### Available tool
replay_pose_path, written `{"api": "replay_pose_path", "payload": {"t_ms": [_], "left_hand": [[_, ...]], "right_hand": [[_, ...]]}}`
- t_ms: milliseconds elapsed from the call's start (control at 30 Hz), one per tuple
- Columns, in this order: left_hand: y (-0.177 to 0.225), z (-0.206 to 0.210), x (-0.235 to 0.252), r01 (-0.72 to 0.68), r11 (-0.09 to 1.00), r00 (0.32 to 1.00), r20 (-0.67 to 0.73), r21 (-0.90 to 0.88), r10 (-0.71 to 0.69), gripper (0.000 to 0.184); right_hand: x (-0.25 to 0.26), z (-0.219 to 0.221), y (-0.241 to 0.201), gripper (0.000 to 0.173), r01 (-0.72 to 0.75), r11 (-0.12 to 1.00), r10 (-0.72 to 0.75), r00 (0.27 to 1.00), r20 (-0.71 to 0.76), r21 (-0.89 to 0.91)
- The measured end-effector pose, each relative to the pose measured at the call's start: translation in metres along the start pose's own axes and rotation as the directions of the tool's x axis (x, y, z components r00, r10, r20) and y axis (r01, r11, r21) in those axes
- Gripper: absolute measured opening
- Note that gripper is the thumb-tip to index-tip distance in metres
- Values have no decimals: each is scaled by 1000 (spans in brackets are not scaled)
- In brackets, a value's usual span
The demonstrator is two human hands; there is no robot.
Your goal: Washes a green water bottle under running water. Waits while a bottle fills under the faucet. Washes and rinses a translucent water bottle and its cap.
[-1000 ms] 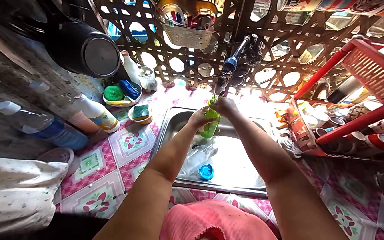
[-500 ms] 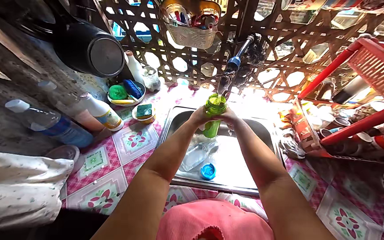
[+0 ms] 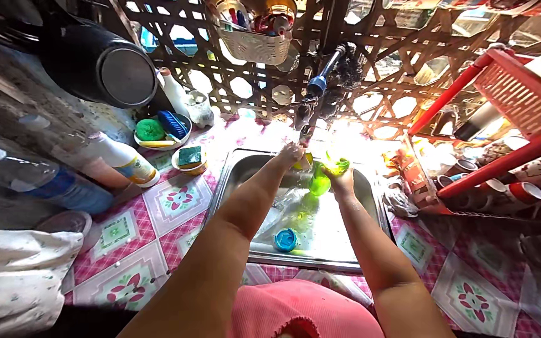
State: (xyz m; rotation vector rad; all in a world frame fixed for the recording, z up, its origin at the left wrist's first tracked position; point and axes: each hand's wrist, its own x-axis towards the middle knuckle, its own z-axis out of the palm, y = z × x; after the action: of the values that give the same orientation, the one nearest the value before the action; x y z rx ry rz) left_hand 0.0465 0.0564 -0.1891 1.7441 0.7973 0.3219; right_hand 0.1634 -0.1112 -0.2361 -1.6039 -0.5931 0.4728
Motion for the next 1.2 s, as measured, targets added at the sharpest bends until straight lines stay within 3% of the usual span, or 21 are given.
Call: {"api": "replay_pose_path", "payload": {"t_ms": [133, 333, 433, 533, 600, 700, 767, 867, 967, 1100, 1200], "left_hand": [[4, -10, -10, -167, 982, 976, 154, 84, 153, 37], [-16, -42, -47, -452, 871, 890, 161, 193, 426, 25], [-30, -53, -57, -521, 839, 850, 177, 153, 496, 23], [-37, -58, -69, -490, 849, 868, 206, 198, 452, 23], [-51, -59, -75, -431, 874, 900, 174, 225, 399, 23], [-77, -58, -86, -139, 973, 989, -20, 186, 145, 27], [-104, -55, -88, 11, 999, 980, -199, 30, -5, 36], [-140, -43, -94, 113, 973, 911, -371, -199, -182, 44], [-156, -24, -112, 190, 877, 883, -314, -442, -350, 41], [-154, -15, -135, 203, 810, 924, -165, -551, -344, 32], [-149, -13, -149, 223, 780, 945, -67, -584, -320, 26]], "right_hand": [[-1, -14, 21, 107, -47, 995, 48, 999, 9, -87], [-8, -18, 46, 108, -77, 996, 77, 997, 9, -45], [-10, -9, 36, 103, -42, 998, 46, 997, 70, -48], [-9, 6, 19, 99, 57, 990, -34, 984, 177, -126], [-5, 19, 9, 100, 61, 970, -2, 970, 245, -235], [1, 38, 3, 101, 114, 938, -2, 946, 324, -329], [2, 48, 3, 100, 172, 923, -29, 922, 385, -344], [0, 61, -1, 98, 232, 911, -50, 882, 469, -340], [-6, 68, -13, 97, 224, 917, -2, 830, 558, -330], [-1, 74, -14, 100, 250, 906, 18, 783, 621, -341], [4, 83, -17, 100, 251, 895, 20, 804, 595, -369]]}}
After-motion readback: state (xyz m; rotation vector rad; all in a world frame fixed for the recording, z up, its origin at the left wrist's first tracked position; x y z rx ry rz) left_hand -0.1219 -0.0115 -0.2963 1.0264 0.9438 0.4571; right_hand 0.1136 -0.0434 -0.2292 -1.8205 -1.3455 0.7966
